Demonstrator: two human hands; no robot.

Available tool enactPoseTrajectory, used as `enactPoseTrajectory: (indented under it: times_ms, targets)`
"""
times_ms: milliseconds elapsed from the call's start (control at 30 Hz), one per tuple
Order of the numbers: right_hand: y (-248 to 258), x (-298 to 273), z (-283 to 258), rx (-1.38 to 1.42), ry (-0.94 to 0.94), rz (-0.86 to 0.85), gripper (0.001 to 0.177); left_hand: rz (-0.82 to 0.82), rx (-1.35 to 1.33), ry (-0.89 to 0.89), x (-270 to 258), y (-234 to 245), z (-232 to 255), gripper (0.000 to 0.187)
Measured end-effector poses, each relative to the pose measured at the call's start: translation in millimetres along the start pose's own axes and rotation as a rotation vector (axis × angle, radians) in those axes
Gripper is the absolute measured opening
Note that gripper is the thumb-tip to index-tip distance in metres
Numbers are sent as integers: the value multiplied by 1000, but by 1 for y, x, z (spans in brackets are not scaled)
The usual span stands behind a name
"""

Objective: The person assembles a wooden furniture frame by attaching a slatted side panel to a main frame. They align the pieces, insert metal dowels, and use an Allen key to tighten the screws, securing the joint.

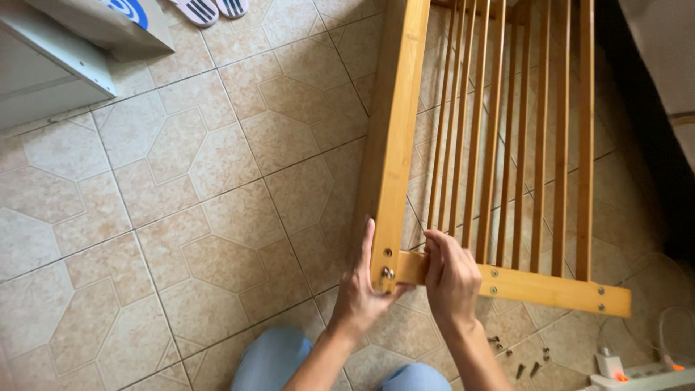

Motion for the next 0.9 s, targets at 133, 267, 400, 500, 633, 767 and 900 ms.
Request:
enactPoseTrajectory:
  times_ms: [133,267,400,500,633,767,900]
  targets:
    - [2,-2,0,10,-63,30,11,20,-9,-42,-5,2,3,123]
    - [2,1,-3,-29,-127,51,11,27,10,-86,-6,2,6,122]
    - [1,1,-2,-44,-179,74,10,30,2,-55,-7,-1,2,119]
    - [0,-1,-2,-52,-212,89,10,80,42,-137,-9,2,7,116]
    - [-4,0,0,-62,-235,84,11,106,6,-156,-6,8,7,111]
    - [-6,5,-5,-78,-223,89,11,122,26,-239,-6,13,18,110]
    - [-9,5,4,-29,-292,13,12,127,-16,-196,-7,10,14,106]
Point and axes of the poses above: each hand's wrist, its own x-axis towards the middle knuckle, its own y-axis out of the back of the hand, z = x × y, the point moved 7 cm from there along x, towards the middle knuckle, and after that the axes turned 9 degrees about -x, right-handed, at the moved point
